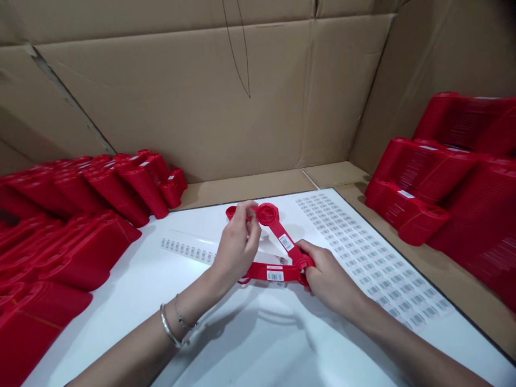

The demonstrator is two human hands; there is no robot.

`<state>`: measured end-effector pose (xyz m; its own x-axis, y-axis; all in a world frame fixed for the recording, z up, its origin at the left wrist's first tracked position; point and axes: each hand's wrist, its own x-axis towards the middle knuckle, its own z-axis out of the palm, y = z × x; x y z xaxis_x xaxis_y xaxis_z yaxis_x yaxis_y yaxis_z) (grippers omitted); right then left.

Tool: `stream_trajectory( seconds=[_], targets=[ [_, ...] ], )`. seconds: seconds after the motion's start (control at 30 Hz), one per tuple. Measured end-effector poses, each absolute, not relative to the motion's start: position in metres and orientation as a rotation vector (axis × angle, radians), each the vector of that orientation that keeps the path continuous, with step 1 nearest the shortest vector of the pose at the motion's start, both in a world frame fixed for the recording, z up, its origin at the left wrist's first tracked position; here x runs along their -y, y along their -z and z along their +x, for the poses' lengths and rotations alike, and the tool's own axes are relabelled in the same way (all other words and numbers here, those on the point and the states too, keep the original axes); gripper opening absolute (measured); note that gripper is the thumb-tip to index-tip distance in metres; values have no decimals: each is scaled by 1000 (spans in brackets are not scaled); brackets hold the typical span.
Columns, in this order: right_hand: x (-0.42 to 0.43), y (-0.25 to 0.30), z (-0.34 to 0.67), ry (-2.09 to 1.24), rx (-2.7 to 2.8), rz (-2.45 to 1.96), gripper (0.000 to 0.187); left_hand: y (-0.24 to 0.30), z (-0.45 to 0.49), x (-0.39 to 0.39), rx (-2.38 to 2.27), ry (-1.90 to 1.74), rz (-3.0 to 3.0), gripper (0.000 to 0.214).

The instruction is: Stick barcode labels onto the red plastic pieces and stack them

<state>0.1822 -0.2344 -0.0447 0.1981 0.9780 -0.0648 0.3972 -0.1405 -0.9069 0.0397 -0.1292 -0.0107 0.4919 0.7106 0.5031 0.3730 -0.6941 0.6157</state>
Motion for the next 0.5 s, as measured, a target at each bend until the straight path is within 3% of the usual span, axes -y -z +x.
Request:
stream_trajectory(
  seconds=[0.1,0.3,0.4,0.5],
  targets=[
    [235,43,182,-903,1330,-1687,23,8,41,130,-866,-1060,2236,8],
    [235,39,183,-844,1371,-1764,25,16,42,129,-876,-1096,2094,9],
    [235,38,183,-832,1357,-1775,23,20,40,128,-867,-1111,2212,21],
    [235,38,183,-846,1346,-1774,23,19,38,128,-825,-1084,2432,15]
  ],
)
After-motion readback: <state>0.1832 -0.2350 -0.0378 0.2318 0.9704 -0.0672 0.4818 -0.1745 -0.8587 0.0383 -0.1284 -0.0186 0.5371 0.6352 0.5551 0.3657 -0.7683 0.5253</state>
